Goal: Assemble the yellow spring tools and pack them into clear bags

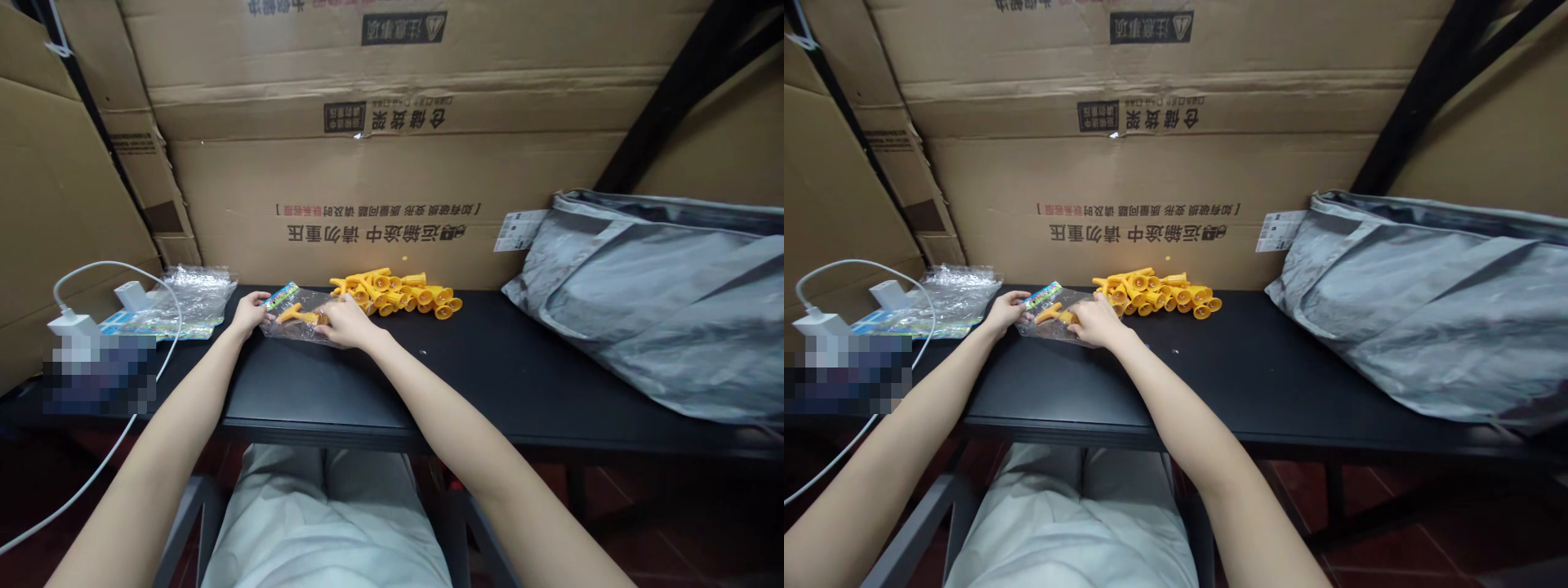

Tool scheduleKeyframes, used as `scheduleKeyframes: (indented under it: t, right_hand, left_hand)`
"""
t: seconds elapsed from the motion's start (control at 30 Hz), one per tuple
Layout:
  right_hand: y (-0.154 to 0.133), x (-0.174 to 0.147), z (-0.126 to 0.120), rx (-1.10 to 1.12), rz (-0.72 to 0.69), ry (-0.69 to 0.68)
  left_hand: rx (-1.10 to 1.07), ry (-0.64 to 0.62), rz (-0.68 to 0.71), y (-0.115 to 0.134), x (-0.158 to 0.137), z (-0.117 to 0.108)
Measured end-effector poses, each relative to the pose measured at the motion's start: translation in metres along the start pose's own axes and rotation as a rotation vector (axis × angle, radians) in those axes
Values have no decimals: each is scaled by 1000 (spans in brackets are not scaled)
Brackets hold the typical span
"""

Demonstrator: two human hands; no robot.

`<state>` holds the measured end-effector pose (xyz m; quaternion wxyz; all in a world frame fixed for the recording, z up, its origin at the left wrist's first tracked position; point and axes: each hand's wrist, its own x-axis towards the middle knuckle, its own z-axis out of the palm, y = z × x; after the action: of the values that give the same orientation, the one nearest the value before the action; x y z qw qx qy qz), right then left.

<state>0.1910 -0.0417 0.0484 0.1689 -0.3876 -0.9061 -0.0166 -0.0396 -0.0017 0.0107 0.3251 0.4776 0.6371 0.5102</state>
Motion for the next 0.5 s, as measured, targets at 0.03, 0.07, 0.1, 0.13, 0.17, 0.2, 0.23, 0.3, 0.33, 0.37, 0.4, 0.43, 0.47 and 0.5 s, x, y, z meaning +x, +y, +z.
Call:
scheduleKeyframes:
  t: [0.03,0.07,0.1,0.13,0.17,0.2,0.23,0.3,0.33,0.37,0.4,0.43,0.47,0.5]
  right_hand:
    - [2,1,2,73,6,7]
    - [5,2,5,157,20,13]
    - [8,3,9,245,41,22]
    - [12,4,13,337,63,32]
    - [17,6,16,429,80,45]
    - [21,6,20,518,93,64]
    - [24,7,23,600,102,85]
    - [29,7,27,709,111,120]
    - [30,7,27,725,111,129]
    - [29,6,28,719,109,135]
    - [28,6,28,699,102,135]
    - [25,5,27,675,93,132]
    - [22,5,27,657,86,129]
    - [20,4,27,651,84,128]
  left_hand:
    - [-16,-1,-7,1,-1,1]
    - [-29,-1,-12,2,-2,1]
    - [-37,4,-17,4,-3,1]
    - [-43,12,-25,5,-4,0]
    - [-51,20,-36,7,-4,-1]
    - [-62,22,-55,8,-4,-2]
    - [-75,16,-80,10,-4,-3]
    - [-105,-19,-133,12,-4,-6]
    - [-119,-38,-152,13,-4,-6]
    - [-127,-51,-160,13,-4,-6]
    - [-129,-56,-162,13,-4,-6]
    - [-128,-54,-158,13,-4,-5]
    - [-124,-50,-156,13,-4,-3]
    - [-118,-46,-160,13,-5,-2]
